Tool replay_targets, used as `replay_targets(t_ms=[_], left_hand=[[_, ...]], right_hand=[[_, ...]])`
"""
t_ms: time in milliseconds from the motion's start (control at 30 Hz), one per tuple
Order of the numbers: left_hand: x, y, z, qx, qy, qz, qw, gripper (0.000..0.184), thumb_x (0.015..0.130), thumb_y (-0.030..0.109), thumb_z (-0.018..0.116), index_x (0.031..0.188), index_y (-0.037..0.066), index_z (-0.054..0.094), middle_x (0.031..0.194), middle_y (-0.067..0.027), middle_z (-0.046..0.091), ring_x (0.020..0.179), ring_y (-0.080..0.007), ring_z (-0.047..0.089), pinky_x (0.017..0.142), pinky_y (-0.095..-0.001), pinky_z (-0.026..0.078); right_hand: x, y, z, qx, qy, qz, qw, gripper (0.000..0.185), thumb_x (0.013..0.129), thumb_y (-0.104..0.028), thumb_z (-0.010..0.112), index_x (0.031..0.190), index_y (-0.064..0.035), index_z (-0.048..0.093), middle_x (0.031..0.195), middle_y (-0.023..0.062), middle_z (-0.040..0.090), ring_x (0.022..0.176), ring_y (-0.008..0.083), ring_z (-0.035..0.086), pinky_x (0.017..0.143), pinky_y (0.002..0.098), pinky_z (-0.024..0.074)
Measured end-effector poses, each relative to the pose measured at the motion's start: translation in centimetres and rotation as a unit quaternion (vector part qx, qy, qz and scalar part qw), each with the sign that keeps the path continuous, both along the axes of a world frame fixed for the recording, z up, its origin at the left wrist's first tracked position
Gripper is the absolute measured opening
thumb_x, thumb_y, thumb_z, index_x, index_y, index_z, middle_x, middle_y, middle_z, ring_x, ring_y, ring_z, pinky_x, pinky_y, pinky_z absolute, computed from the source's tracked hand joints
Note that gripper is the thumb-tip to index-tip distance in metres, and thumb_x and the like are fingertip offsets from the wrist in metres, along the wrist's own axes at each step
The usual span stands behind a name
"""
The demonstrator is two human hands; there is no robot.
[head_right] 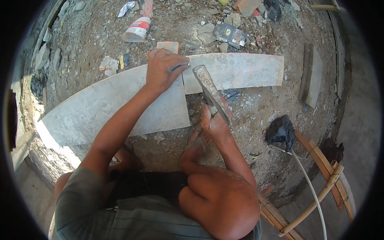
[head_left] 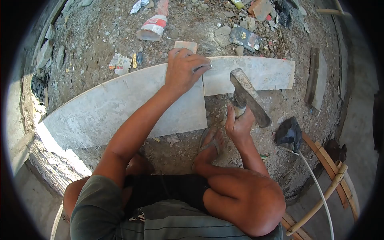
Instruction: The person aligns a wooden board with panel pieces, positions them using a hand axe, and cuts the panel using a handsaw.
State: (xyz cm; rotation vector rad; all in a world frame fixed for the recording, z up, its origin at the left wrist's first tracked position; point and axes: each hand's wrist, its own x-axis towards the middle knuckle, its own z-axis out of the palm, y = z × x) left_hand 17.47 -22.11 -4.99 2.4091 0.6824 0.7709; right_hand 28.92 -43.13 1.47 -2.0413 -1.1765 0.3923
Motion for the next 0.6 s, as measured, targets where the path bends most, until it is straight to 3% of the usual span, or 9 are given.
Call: replay_targets(t_ms=[67, 133, 167, 233, 333, 433, 500, 533, 600], left_hand=[[0.0, -0.1, 0.0, -0.004, 0.009, -0.002, 1.000, 0.017, 0.084, 0.026, 0.081, 0.099, 0.020, 0.081, 0.103, 0.0064, 0.078, 0.097, -0.0186, 0.060, 0.097, -0.0399, 0.036], [0.2, -0.1, 0.0, 0.002, 0.005, -0.007, 1.000, 0.017, 0.084, 0.026, 0.081, 0.100, 0.019, 0.081, 0.103, 0.0063, 0.078, 0.097, -0.0185, 0.060, 0.097, -0.0398, 0.036], [0.0, 0.0, -0.1, 0.007, 0.007, -0.009, 1.000, 0.017, 0.084, 0.026, 0.081, 0.100, 0.019, 0.081, 0.103, 0.0062, 0.078, 0.097, -0.0185, 0.060, 0.097, -0.0396, 0.036], [-0.2, -0.2, -0.1, 0.004, 0.012, -0.008, 1.000, 0.017, 0.084, 0.026, 0.081, 0.100, 0.019, 0.081, 0.103, 0.0062, 0.078, 0.097, -0.0185, 0.060, 0.096, -0.0394, 0.036], [0.0, -0.1, 0.1, 0.002, 0.005, -0.004, 1.000, 0.017, 0.084, 0.026, 0.081, 0.100, 0.019, 0.081, 0.103, 0.0059, 0.078, 0.095, -0.0187, 0.060, 0.097, -0.0392, 0.037], [0.1, 0.0, 0.1, 0.007, 0.008, -0.003, 1.000, 0.017, 0.084, 0.025, 0.081, 0.099, 0.018, 0.081, 0.103, 0.0053, 0.078, 0.094, -0.0191, 0.059, 0.097, -0.0391, 0.037], [0.2, 0.2, 0.1, 0.013, 0.020, -0.004, 1.000, 0.017, 0.084, 0.025, 0.081, 0.099, 0.018, 0.081, 0.103, 0.0050, 0.078, 0.094, -0.0193, 0.059, 0.097, -0.0389, 0.037], [0.1, 0.3, 0.1, 0.001, 0.017, -0.008, 1.000, 0.016, 0.085, 0.023, 0.080, 0.100, 0.018, 0.081, 0.104, 0.0049, 0.078, 0.093, -0.0196, 0.060, 0.095, -0.0387, 0.039], [-0.1, 0.2, 0.1, -0.013, 0.013, -0.015, 1.000, 0.015, 0.085, 0.020, 0.080, 0.100, 0.017, 0.080, 0.104, 0.0048, 0.078, 0.092, -0.0198, 0.060, 0.093, -0.0384, 0.042]], right_hand=[[0.7, 0.2, -0.7, -0.019, -0.045, 0.022, 0.999, 0.038, 0.099, -0.019, 0.067, 0.130, -0.0004, 0.057, 0.094, 0.0279, 0.070, 0.085, 0.0510, 0.068, 0.076, 0.0526, 0.0537], [1.2, 1.3, 0.4, -0.250, 0.019, -0.001, 0.968, 0.037, 0.097, -0.014, 0.069, 0.129, 0.0018, 0.059, 0.093, 0.0256, 0.070, 0.083, 0.0485, 0.069, 0.077, 0.0492, 0.0547], [1.0, 1.5, 1.1, -0.250, 0.022, 0.002, 0.968, 0.037, 0.097, -0.014, 0.069, 0.129, 0.0018, 0.059, 0.093, 0.0256, 0.070, 0.083, 0.0485, 0.069, 0.077, 0.0492, 0.0547], [0.1, 0.8, 2.6, -0.051, 0.039, -0.027, 0.998, 0.031, 0.100, -0.014, 0.063, 0.123, 0.0059, 0.056, 0.087, 0.0172, 0.070, 0.073, 0.0309, 0.068, 0.069, 0.0406, 0.0523], [0.2, -0.2, -0.3, 0.067, 0.004, -0.001, 0.998, 0.032, 0.100, -0.015, 0.063, 0.125, 0.0040, 0.056, 0.088, 0.0180, 0.070, 0.074, 0.0307, 0.068, 0.071, 0.0397, 0.0529], [0.6, 0.1, -0.8, -0.004, -0.095, 0.039, 0.995, 0.034, 0.100, -0.013, 0.064, 0.128, 0.0038, 0.056, 0.095, 0.0156, 0.069, 0.082, 0.0218, 0.066, 0.076, 0.0347, 0.0527], [0.9, 0.7, -0.8, -0.225, 0.055, -0.002, 0.973, 0.035, 0.100, -0.014, 0.066, 0.128, 0.0034, 0.056, 0.098, 0.0139, 0.068, 0.086, 0.0172, 0.064, 0.077, 0.0336, 0.0525], [0.6, 0.7, -0.4, -0.226, 0.061, 0.001, 0.972, 0.035, 0.100, -0.014, 0.066, 0.128, 0.0034, 0.056, 0.098, 0.0139, 0.068, 0.086, 0.0172, 0.064, 0.077, 0.0336, 0.0525], [0.0, -0.4, 1.0, -0.050, 0.119, -0.021, 0.991, 0.033, 0.101, -0.018, 0.066, 0.127, 0.0015, 0.058, 0.094, 0.0099, 0.067, 0.082, 0.0149, 0.063, 0.075, 0.0335, 0.0526]])
